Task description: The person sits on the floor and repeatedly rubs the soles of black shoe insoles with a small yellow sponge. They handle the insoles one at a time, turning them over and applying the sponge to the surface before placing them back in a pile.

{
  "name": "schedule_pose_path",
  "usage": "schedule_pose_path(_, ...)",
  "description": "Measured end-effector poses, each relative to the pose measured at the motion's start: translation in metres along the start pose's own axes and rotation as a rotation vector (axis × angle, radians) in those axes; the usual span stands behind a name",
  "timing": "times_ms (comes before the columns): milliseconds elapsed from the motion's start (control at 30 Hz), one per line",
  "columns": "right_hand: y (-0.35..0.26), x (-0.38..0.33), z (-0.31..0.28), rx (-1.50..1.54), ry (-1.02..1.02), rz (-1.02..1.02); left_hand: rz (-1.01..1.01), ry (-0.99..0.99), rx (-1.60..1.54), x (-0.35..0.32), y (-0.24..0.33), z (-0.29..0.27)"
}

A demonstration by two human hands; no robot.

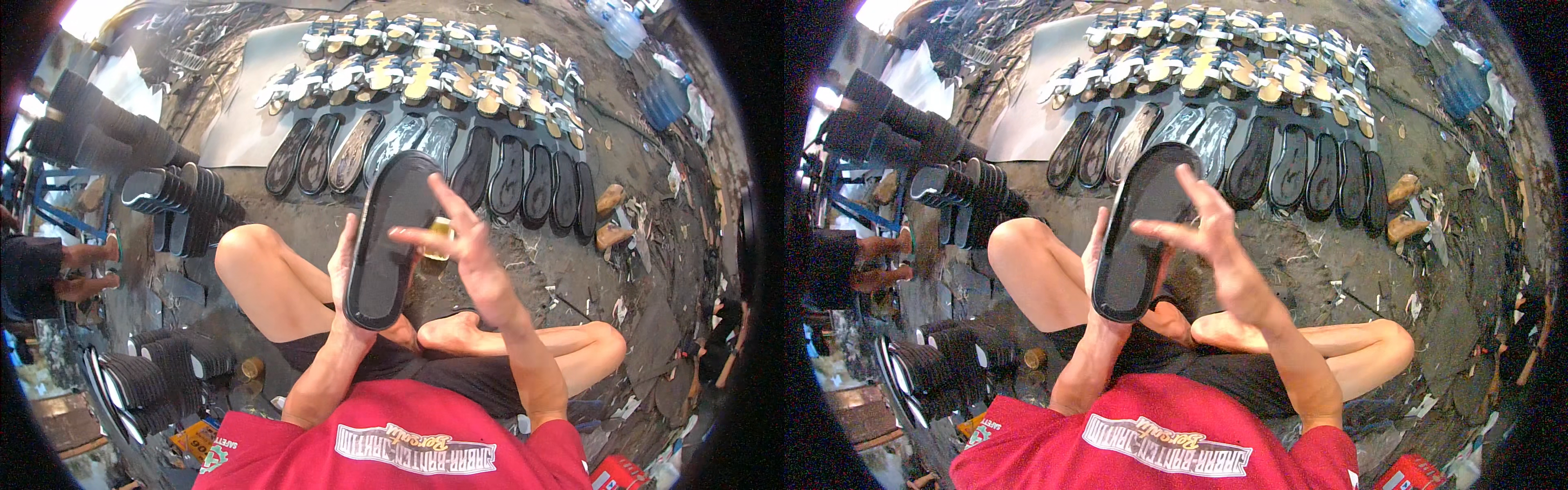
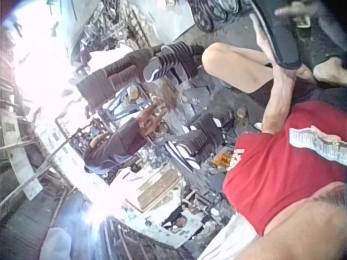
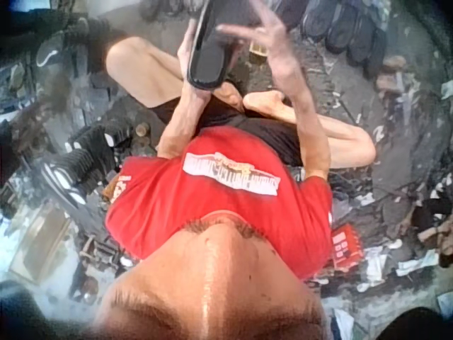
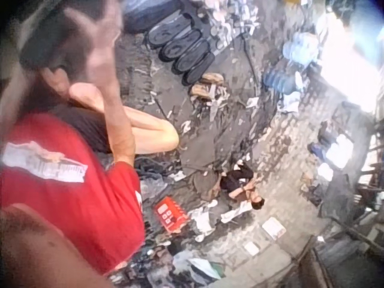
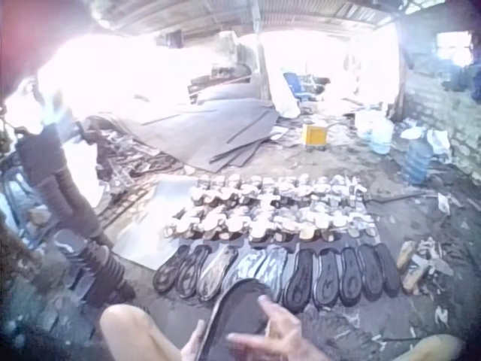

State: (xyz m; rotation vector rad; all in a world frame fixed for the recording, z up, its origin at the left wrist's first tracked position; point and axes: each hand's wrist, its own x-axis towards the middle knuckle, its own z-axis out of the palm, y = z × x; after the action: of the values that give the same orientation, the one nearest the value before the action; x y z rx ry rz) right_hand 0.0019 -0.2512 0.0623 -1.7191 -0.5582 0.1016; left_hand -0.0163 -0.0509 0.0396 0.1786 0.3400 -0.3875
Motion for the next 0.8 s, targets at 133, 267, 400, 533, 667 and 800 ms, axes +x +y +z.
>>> schedule_pose_path(133, -0.02, -0.004, 0.019, -0.908, 0.099, -0.101, -0.061, -0.141, -0.037, -0.006, -0.002, 0.004)
schedule_pose_path(267, -0.036, -0.023, 0.035, -1.162, 0.071, -0.162, 0.003, 0.059, -0.089, -0.01, 0.0, 0.025)
schedule_pose_path(400, -0.047, -0.022, 0.023, -1.139, 0.066, -0.201, -0.008, -0.093, -0.028, -0.007, 0.012, 0.0)
schedule_pose_path(533, -0.023, 0.005, 0.0, -1.128, 0.026, -0.045, -0.025, 0.102, 0.041, -0.015, 0.003, 0.03)
schedule_pose_path(667, -0.022, 0.003, 0.0, -1.253, -0.067, -0.061, -0.06, 0.038, 0.073, -0.015, 0.011, 0.019)
schedule_pose_path(800, -0.017, 0.002, 0.0, -1.181, -0.088, -0.056, -0.027, 0.12, 0.095, -0.015, 0.007, 0.032)
